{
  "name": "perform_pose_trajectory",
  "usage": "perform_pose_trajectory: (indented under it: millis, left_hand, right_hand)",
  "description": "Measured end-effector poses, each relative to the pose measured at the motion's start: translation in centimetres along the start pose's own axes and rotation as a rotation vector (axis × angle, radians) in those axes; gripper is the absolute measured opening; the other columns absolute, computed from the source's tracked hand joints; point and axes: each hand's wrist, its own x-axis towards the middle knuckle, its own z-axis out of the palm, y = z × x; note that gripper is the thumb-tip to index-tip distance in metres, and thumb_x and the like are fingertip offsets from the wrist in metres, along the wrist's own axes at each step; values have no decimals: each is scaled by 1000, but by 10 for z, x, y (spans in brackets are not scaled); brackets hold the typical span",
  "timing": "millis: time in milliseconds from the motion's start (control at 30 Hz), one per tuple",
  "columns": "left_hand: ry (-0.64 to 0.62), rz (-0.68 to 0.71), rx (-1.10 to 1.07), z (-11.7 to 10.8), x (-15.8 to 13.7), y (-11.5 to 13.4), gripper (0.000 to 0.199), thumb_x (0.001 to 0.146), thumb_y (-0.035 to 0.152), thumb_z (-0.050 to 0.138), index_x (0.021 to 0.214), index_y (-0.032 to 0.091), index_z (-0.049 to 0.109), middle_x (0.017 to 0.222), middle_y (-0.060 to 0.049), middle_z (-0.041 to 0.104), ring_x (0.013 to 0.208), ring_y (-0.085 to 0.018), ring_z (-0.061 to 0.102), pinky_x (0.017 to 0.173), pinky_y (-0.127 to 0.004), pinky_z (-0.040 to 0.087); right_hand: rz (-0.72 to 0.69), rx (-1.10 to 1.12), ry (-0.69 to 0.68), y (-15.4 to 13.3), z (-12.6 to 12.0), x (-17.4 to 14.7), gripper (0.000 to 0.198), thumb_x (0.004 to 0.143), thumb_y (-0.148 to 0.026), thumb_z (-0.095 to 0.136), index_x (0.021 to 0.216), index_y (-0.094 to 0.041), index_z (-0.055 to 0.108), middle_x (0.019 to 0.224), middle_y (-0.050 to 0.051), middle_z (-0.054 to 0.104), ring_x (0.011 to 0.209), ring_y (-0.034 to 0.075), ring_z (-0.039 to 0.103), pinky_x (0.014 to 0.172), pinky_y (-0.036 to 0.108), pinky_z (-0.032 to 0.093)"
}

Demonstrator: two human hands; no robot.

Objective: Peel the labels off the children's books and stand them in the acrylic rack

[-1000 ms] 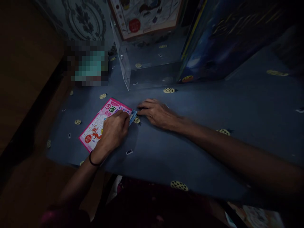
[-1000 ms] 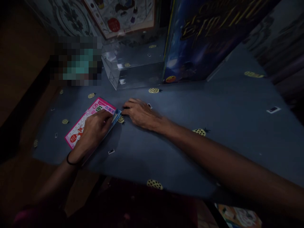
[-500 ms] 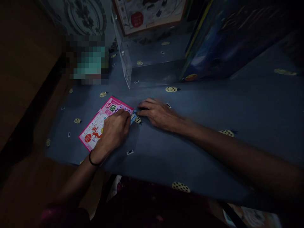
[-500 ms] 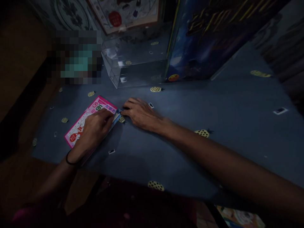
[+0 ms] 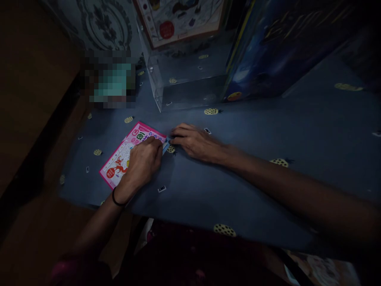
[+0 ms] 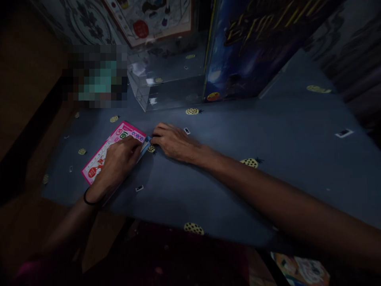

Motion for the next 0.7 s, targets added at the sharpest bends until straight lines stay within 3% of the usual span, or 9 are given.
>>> perform_pose_trajectory:
  millis: [133, 333, 467, 567, 700]
  left_hand:
    - [0, -9, 33, 0, 0, 1, 27, 100, 20, 44, 97, 15, 71, 99, -9, 71, 87, -23, 68, 72, -32, 47]
    - [-15, -22, 129, 2, -4, 11, 28, 102, 22, 44, 100, 15, 71, 102, -9, 70, 89, -24, 68, 70, -33, 47]
    - [-4, -36, 171, 6, -7, 16, 29, 103, 24, 44, 102, 15, 71, 106, -11, 70, 92, -25, 68, 66, -32, 46]
    - [11, 12, 99, 5, -7, 1, 28, 103, 27, 45, 100, 17, 72, 103, -9, 70, 92, -24, 66, 71, -32, 48]
    - [116, -40, 41, 3, -13, -44, 29, 102, 31, 46, 112, 19, 69, 111, -10, 69, 103, -27, 63, 83, -36, 50]
  right_hand:
    - [1, -5, -30, 1, 0, 0, 35, 98, -11, 44, 109, -20, 77, 112, 11, 72, 110, 25, 60, 93, 45, 54]
    - [-21, -16, 143, 2, 2, -1, 39, 98, -9, 40, 114, -17, 74, 114, 13, 70, 113, 26, 58, 94, 45, 53]
    - [-29, -80, -33, 0, 1, 0, 36, 95, -8, 47, 115, -21, 74, 115, 11, 71, 109, 26, 57, 90, 42, 49]
    - [-4, -137, -92, -1, 1, 0, 35, 94, -8, 51, 118, -23, 72, 116, 10, 70, 110, 26, 54, 89, 39, 44]
    - [18, -250, -114, -8, 4, -2, 31, 94, -9, 52, 116, -21, 71, 118, 11, 69, 109, 26, 53, 91, 40, 40]
